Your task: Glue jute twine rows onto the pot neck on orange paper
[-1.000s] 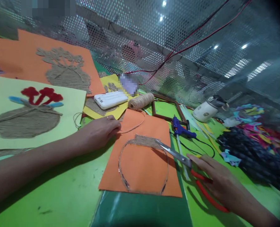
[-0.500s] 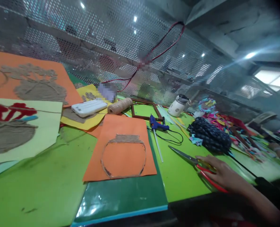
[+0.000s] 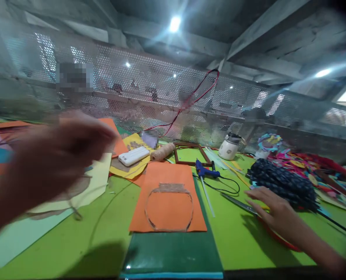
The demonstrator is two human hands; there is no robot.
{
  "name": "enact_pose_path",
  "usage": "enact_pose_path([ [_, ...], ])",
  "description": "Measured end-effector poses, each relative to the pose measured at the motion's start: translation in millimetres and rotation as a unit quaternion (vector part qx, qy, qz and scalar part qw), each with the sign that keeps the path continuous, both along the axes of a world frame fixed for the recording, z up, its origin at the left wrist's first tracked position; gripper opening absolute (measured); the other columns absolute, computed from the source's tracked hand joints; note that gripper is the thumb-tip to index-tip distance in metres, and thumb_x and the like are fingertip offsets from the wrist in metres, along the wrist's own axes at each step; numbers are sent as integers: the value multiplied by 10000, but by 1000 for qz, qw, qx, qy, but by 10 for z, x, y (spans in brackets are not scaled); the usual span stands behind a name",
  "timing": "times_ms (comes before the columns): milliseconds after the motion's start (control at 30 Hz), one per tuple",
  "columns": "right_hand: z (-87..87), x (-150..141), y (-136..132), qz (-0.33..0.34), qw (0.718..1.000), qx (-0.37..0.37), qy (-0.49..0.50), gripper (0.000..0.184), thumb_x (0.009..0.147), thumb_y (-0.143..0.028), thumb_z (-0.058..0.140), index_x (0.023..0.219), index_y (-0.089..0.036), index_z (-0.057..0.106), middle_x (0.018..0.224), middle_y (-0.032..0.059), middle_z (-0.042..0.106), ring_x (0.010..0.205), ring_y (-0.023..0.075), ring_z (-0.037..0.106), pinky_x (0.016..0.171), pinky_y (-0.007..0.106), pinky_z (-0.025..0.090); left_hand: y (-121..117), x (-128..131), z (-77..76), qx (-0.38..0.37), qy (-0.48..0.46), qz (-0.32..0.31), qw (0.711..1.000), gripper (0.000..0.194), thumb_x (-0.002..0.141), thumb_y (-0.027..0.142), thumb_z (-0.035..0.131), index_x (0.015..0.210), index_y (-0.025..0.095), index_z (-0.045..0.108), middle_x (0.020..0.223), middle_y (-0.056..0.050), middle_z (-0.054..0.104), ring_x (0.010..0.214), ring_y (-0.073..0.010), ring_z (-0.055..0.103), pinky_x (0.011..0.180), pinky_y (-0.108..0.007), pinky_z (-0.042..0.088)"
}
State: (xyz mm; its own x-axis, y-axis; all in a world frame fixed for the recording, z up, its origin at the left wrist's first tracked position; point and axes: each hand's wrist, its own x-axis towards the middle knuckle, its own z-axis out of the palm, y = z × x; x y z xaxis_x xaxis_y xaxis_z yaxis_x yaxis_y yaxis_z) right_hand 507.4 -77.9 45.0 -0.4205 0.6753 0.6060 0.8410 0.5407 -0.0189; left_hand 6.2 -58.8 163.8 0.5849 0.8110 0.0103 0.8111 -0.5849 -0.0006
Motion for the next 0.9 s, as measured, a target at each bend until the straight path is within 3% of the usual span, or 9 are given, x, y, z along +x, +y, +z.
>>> enact_pose_path([
  [67,222,-623,-44,90,996,-6,27,195,1098,-236,553,1214,-222,710,1077,106,785,1012,255,771,863,406,647,10,233,-182,3,-152,14,988,236,1058,333,606,1146,142,714,1096,-47,751,972,-212,712,869,-356,624],
  [100,306,-921,-63,134,990,-8,38,194,1095,-210,551,1228,-214,692,1085,109,777,1022,245,759,860,388,641,33,381,-307,-10,-217,7,976,152,1040,279,613,1092,162,696,990,-28,762,875,-182,690,780,-306,605],
  [133,365,-1187,-74,164,985,-16,41,202,1089,-198,560,1254,-203,677,1091,112,770,1032,246,745,868,388,635,64,532,-439,-34,-263,-11,964,141,1045,218,551,997,176,677,863,-19,747,742,-158,677,721,-305,571],
  [200,407,-1590,-66,203,979,-24,24,225,1066,-214,610,1282,-184,665,1077,114,768,988,260,717,861,413,624,130,786,-679,-99,-312,-56,943,163,1020,273,571,892,195,636,682,35,673,603,-116,603,609,-228,500],
  [267,365,-1808,-19,208,978,-26,7,214,1039,-259,673,1230,-163,679,1024,116,764,920,265,689,806,410,603,176,927,-841,-146,-360,-80,918,234,1023,345,545,837,210,585,642,39,655,588,-116,595,617,-225,494],
  [333,283,-1887,42,205,978,-19,10,106,1055,-251,648,1092,-167,701,927,92,753,826,239,651,726,364,552,193,956,-922,-183,-394,-91,896,286,1019,414,526,813,219,559,642,29,660,599,-124,587,633,-233,487],
  [533,137,-1910,193,250,967,-11,39,254,1091,-154,512,887,-192,659,753,43,687,685,190,571,647,306,441,231,827,-1010,-251,-429,-84,864,333,977,508,558,836,210,608,636,25,644,570,-128,506,572,-241,409],
  [733,123,-1899,354,259,960,-46,95,227,1061,-162,552,864,-208,654,682,18,645,643,181,567,644,302,449,392,677,-1150,-252,-430,-46,866,367,954,526,601,817,190,650,680,14,616,652,-144,542,604,-243,427],
  [900,-6,-1863,472,244,956,-83,139,262,1071,-192,545,846,-198,679,680,24,646,647,174,567,629,299,445,458,588,-1311,-242,-417,-15,876,334,989,474,558,855,193,679,717,-1,665,667,-158,572,611,-254,435],
])
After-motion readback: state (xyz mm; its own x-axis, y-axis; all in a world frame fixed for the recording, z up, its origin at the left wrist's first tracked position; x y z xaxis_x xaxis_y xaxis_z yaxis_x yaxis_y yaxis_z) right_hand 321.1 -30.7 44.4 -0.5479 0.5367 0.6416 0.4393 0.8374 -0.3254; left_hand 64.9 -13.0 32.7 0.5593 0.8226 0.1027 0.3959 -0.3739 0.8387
